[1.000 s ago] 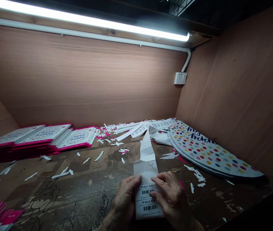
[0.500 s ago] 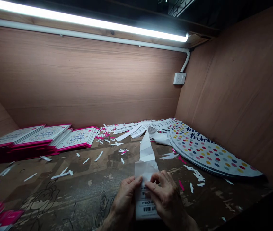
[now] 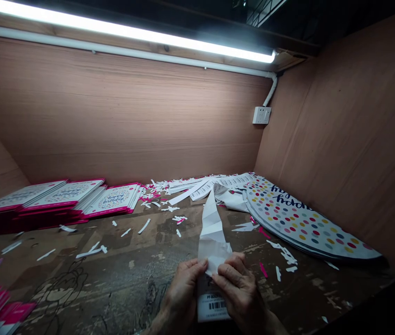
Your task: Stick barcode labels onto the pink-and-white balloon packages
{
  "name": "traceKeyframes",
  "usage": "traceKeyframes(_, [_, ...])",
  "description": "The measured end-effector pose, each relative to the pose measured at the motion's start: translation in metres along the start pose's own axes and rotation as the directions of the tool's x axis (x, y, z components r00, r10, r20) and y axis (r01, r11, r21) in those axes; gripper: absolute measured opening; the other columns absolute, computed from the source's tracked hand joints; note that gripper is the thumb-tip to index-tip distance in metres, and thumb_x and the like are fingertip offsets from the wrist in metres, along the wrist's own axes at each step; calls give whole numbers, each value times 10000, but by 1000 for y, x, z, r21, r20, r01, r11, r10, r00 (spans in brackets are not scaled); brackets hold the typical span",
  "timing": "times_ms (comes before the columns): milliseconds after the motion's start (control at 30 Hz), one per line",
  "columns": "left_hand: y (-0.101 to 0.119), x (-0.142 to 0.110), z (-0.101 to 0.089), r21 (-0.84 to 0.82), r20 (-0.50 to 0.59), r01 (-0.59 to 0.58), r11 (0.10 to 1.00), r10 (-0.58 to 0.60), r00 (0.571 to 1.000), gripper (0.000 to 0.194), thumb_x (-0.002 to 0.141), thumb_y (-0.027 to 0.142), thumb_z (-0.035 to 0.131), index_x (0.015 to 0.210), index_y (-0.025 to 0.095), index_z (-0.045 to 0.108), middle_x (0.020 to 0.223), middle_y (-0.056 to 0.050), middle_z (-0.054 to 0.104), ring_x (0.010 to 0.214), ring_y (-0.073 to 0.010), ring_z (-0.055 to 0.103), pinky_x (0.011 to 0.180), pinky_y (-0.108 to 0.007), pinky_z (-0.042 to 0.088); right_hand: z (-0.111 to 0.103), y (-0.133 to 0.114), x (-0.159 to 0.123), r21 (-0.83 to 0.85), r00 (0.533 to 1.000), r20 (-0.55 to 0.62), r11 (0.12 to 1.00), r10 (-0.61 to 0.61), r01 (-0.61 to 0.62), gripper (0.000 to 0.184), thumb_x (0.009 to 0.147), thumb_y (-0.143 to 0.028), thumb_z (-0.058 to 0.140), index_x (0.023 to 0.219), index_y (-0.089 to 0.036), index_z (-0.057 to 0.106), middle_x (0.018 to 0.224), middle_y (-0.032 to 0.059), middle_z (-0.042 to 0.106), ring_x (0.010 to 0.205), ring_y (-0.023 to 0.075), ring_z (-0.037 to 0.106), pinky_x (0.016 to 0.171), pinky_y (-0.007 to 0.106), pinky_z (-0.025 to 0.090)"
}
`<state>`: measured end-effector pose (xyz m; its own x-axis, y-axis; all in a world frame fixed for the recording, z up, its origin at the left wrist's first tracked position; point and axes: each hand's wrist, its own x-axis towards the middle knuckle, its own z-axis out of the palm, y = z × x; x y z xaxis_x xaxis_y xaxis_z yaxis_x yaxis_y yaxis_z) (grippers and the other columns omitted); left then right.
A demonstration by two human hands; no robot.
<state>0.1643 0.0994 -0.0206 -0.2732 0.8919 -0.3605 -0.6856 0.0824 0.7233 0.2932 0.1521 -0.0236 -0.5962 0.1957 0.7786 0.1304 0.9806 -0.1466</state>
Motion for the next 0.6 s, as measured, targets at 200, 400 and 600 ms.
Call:
traceKeyframes(200, [4, -2, 3, -9, -57, 26, 1000, -26, 998, 292, 423, 319, 759, 504, 87, 601, 449, -17, 524, 432, -82, 392, 452, -222, 264, 0, -3, 1, -59, 981, -119, 987, -156, 150, 208, 815, -41, 423, 878, -108, 609, 742, 52, 631, 687, 151, 537, 750, 379, 416])
traceKeyframes(400, [22, -6, 1, -12, -84, 39, 999, -40, 996, 194, 491, 211, 749, 524, 95, 598, 449, -24, 560, 436, -95, 447, 442, -206, 328, -18, -23, 8, -123, 973, -90, 972, -213, 201, 190, 837, -95, 443, 829, -170, 617, 747, 3, 674, 714, 135, 583, 881, 368, 354])
traceKeyframes(600, [41, -1, -3, 17, -52, 179, 984, -178, 983, 177, 544, 168, 746, 648, 85, 629, 515, -61, 624, 475, -189, 564, 500, -299, 451, -87, -11, -7, 64, 906, -243, 938, 347, -342, 144, 827, -229, 480, 742, -217, 595, 681, -6, 646, 683, 156, 587, 756, 331, 456])
